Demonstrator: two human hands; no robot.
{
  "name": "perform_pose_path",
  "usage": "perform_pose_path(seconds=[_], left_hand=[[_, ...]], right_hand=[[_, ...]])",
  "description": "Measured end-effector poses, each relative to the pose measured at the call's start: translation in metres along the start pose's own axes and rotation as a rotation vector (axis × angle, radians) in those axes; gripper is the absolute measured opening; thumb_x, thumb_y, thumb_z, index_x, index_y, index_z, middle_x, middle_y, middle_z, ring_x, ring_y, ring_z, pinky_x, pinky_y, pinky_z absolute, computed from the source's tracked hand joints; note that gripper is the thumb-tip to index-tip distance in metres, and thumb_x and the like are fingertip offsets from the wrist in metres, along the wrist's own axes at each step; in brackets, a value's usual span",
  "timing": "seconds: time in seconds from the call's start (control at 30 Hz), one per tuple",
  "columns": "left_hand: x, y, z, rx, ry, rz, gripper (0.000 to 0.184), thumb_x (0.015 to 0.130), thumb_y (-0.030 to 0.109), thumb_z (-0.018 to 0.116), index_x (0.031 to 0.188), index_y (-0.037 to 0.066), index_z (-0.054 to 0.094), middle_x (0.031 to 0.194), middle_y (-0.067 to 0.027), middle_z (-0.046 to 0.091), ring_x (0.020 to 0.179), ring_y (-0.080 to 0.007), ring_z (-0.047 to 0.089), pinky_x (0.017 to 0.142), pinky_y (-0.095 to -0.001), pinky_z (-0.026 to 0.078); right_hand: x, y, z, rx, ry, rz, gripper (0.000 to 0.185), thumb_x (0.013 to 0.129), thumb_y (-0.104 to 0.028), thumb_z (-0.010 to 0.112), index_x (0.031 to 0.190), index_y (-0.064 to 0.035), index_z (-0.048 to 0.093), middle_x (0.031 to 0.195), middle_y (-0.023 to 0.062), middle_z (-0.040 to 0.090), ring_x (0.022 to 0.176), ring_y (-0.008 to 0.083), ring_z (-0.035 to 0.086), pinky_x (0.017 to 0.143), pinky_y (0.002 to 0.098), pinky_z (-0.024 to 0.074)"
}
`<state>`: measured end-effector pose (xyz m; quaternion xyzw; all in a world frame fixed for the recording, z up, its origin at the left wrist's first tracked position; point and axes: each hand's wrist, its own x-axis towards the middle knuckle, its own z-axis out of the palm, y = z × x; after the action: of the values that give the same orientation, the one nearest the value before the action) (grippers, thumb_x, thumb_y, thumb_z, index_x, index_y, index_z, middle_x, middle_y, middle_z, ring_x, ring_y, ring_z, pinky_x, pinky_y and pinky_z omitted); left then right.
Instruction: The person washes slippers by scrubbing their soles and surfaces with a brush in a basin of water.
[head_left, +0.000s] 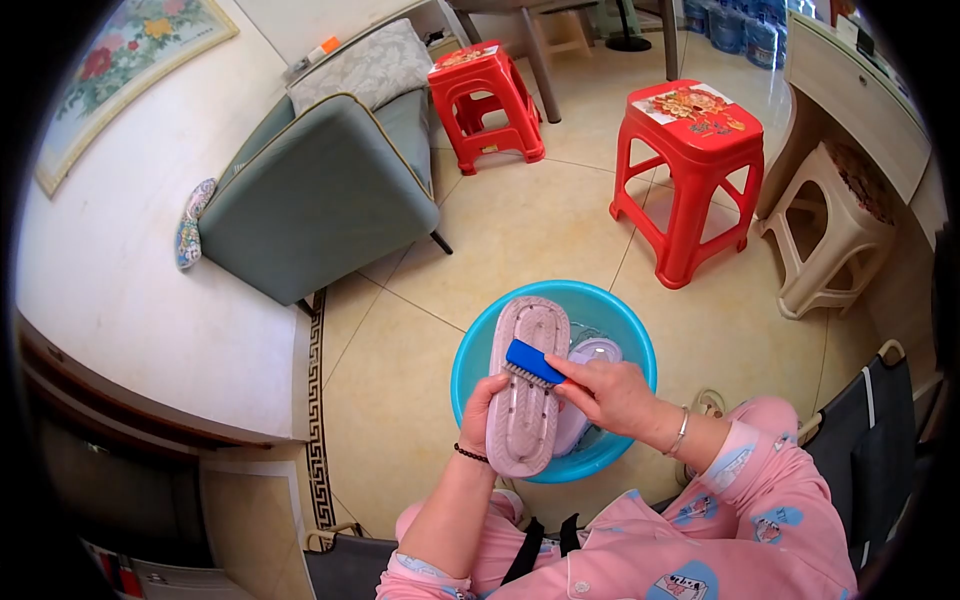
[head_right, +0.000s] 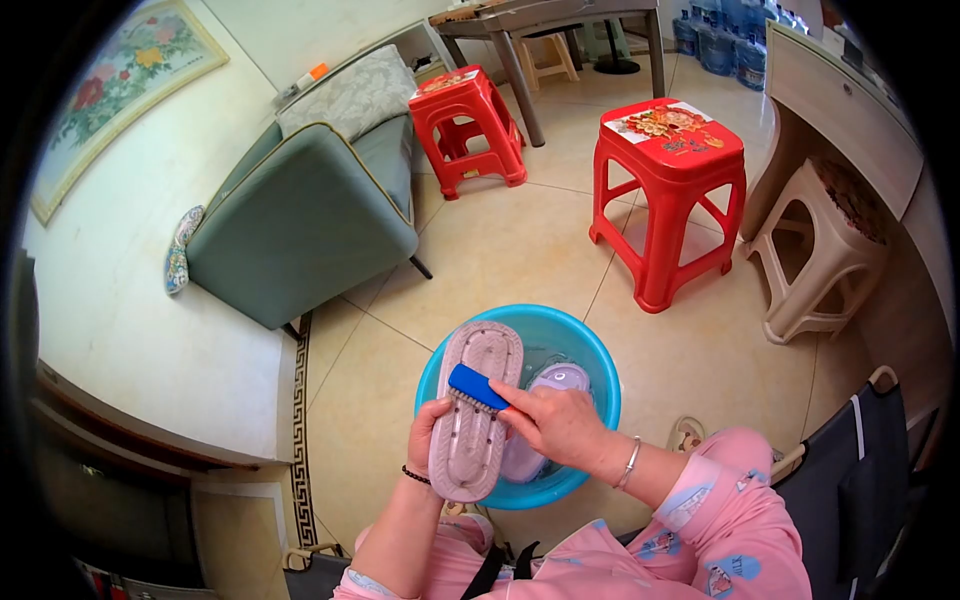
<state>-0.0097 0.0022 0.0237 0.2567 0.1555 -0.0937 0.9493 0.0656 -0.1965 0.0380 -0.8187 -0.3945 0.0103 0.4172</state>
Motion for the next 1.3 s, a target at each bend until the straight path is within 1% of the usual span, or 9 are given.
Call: perform_pose_path(seconds=[0.17,0.37,0.57,0.67,0.9,1.0,1.13,1.2,1.3], left_hand=[[0.004,-0.004,-0.006,0.143,0.055,0.067,0.055,0.092,0.032,0.051,0.135,-0.002,0.046,0.123,-0.0195,0.061,0.105,-0.0327,0.064,0.093,-0.0435,0.053],[-0.005,0.023,-0.006,0.065,0.053,0.243,0.056,0.092,0.03,0.051,0.137,-0.001,0.043,0.124,-0.0196,0.06,0.108,-0.0325,0.062,0.096,-0.0459,0.051],[-0.003,0.015,-0.006,-0.031,-0.04,0.147,0.056,0.093,0.031,0.049,0.138,-0.001,0.043,0.125,-0.0218,0.059,0.107,-0.0338,0.063,0.094,-0.0479,0.053],[-0.006,0.009,0.012,0.011,-0.102,0.039,0.057,0.095,0.032,0.047,0.141,-0.001,0.04,0.13,-0.022,0.057,0.11,-0.0376,0.062,0.095,-0.0509,0.052],[-0.002,0.01,0.007,-0.005,-0.154,0.078,0.063,0.101,0.048,0.038,0.145,0.003,0.037,0.136,-0.0195,0.052,0.116,-0.0354,0.058,0.097,-0.0501,0.05],[0.003,0.009,0.004,-0.002,0.007,0.189,0.063,0.102,0.051,0.031,0.146,0.005,0.036,0.138,-0.0183,0.051,0.12,-0.0336,0.055,0.098,-0.049,0.049],[0.004,0.01,0.0,-0.003,-0.034,0.14,0.062,0.102,0.05,0.032,0.144,0.005,0.039,0.135,-0.0183,0.053,0.116,-0.0339,0.058,0.096,-0.0496,0.051],[0.001,0.007,0.005,0.054,-0.02,0.047,0.06,0.102,0.048,0.033,0.14,0.004,0.044,0.131,-0.0181,0.057,0.11,-0.0342,0.061,0.091,-0.0493,0.054],[-0.003,0.004,0.022,0.063,0.023,0.005,0.058,0.101,0.047,0.034,0.138,0.003,0.047,0.126,-0.018,0.06,0.105,-0.0343,0.063,0.086,-0.0488,0.056]], right_hand=[[0.001,0.006,0.005,0.061,0.059,0.072,0.038,0.092,-0.032,0.062,0.127,-0.0187,0.061,0.078,0.015,0.068,0.067,0.0331,0.066,0.06,0.0428,0.0515],[-0.007,-0.001,0.002,0.205,-0.174,0.01,0.041,0.092,-0.031,0.061,0.131,-0.0196,0.059,0.081,0.0148,0.068,0.069,0.0332,0.066,0.062,0.0423,0.052],[-0.001,0.003,0.008,0.064,-0.062,-0.018,0.041,0.092,-0.031,0.062,0.131,-0.0205,0.059,0.076,0.0135,0.066,0.067,0.0323,0.065,0.059,0.0423,0.0506],[0.005,0.015,0.009,-0.036,0.145,0.05,0.038,0.092,-0.031,0.061,0.129,-0.019,0.06,0.075,0.0135,0.065,0.066,0.0313,0.064,0.058,0.0428,0.0494],[0.0,0.011,0.012,0.126,0.117,-0.058,0.04,0.093,-0.033,0.061,0.13,-0.0181,0.059,0.074,0.0133,0.064,0.065,0.0314,0.063,0.058,0.0427,0.0495],[-0.005,0.003,0.011,0.148,-0.087,-0.13,0.041,0.092,-0.035,0.061,0.13,-0.0187,0.059,0.072,0.013,0.064,0.064,0.0312,0.064,0.055,0.041,0.0498],[-0.002,0.005,0.011,0.135,-0.065,-0.105,0.041,0.092,-0.034,0.061,0.13,-0.0189,0.059,0.072,0.0132,0.064,0.063,0.0313,0.064,0.055,0.0417,0.0497],[0.002,0.008,0.008,-0.012,0.018,0.014,0.042,0.091,-0.024,0.065,0.132,-0.0146,0.058,0.084,0.0143,0.067,0.071,0.0318,0.065,0.063,0.039,0.0507],[0.009,0.013,0.002,0.045,0.116,0.081,0.04,0.091,-0.023,0.064,0.13,-0.0133,0.059,0.09,0.0158,0.068,0.075,0.0326,0.066,0.065,0.0391,0.0513]])
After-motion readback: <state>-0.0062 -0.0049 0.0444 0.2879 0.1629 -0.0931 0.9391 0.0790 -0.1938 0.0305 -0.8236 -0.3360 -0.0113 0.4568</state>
